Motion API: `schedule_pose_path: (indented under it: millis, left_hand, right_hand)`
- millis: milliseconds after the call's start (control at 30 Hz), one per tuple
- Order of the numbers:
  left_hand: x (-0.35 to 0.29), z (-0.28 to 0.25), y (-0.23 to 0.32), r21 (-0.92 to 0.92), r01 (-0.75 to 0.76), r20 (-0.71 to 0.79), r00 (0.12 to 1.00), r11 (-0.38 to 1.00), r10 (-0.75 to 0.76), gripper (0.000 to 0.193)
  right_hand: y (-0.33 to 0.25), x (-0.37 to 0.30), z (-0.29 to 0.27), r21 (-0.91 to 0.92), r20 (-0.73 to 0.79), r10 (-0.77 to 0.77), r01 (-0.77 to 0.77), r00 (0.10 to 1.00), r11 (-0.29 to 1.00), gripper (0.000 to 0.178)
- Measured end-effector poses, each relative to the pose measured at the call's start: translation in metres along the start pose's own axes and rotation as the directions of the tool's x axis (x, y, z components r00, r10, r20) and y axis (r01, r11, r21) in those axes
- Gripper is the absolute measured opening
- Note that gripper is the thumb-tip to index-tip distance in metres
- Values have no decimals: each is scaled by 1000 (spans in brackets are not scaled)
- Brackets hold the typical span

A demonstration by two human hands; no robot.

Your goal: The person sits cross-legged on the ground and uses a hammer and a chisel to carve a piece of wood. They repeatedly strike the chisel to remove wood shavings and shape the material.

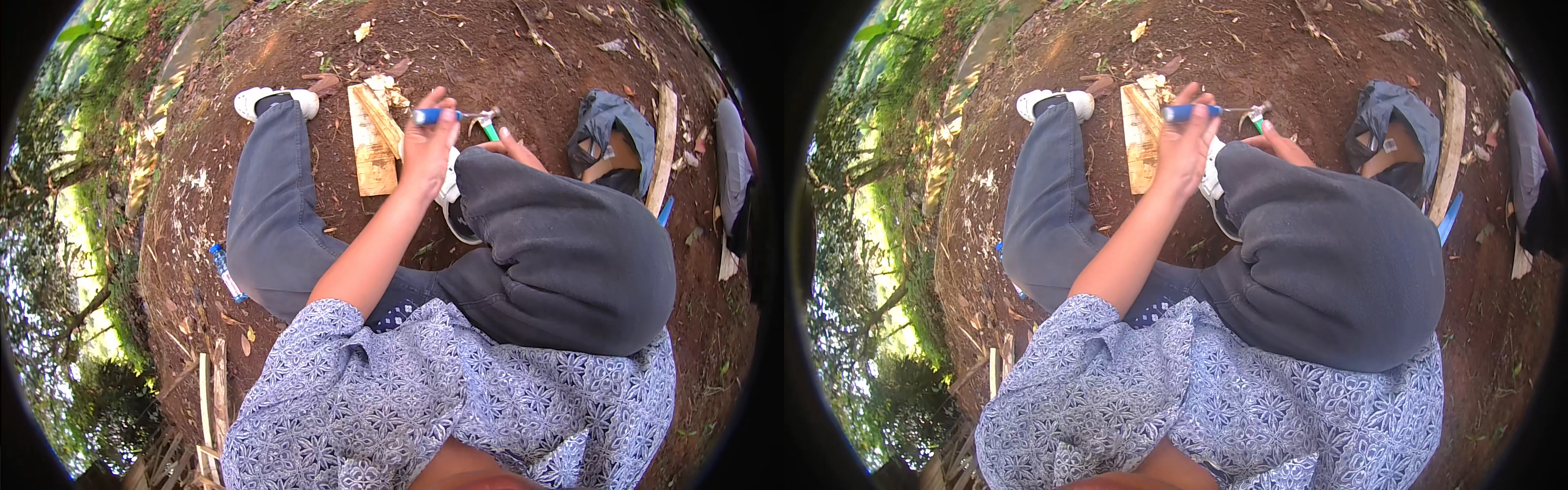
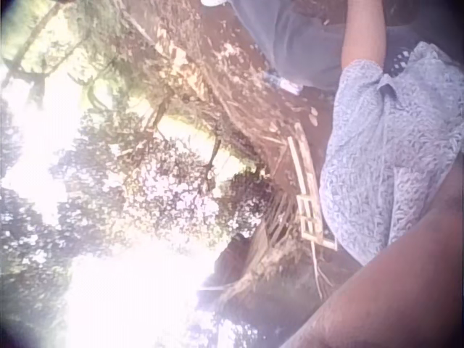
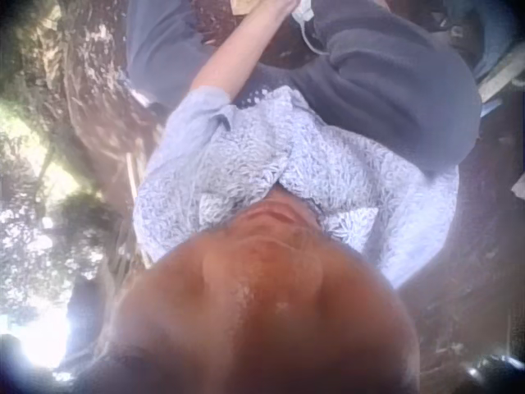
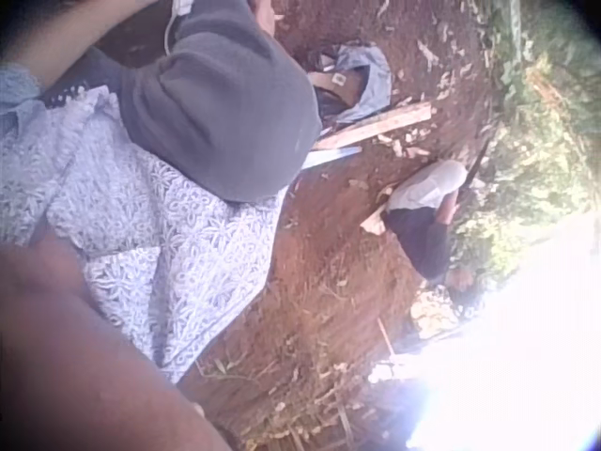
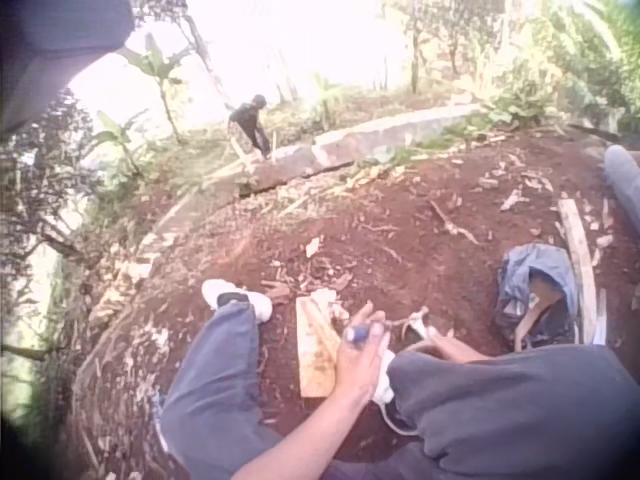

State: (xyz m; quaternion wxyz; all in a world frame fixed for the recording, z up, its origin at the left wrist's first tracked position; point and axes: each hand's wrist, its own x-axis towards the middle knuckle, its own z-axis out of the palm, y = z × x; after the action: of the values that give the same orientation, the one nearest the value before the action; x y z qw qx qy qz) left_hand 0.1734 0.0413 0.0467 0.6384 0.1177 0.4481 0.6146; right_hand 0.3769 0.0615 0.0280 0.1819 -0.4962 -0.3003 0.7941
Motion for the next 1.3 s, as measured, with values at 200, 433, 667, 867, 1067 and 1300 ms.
schedule_pose_path:
  millis: [200,433,667,867,1067,1300]
  left_hand:
    - [-2,21,-25,615,-647,726,688,451,-2,77]
    - [17,-51,-6,947,-315,292,924,62,247,78]
    - [67,-105,-12,924,378,-383,907,67,175,96]
    - [82,-137,-5,878,468,-472,882,101,12,78]
    - [33,-134,27,451,532,-393,839,717,-375,35]
    - [-19,-152,59,554,511,-389,857,657,-337,36]
  right_hand:
    - [4,12,-21,394,54,-129,98,990,914,44]
    - [-3,16,-36,271,-269,-27,103,963,957,33]
    - [26,20,-86,105,-443,-72,131,894,986,48]
    - [12,14,-86,-193,-286,-112,57,952,980,50]
    - [-21,-17,-134,-259,-269,-56,-17,962,966,62]
    - [-171,-114,-90,-572,-310,-224,7,924,820,46]
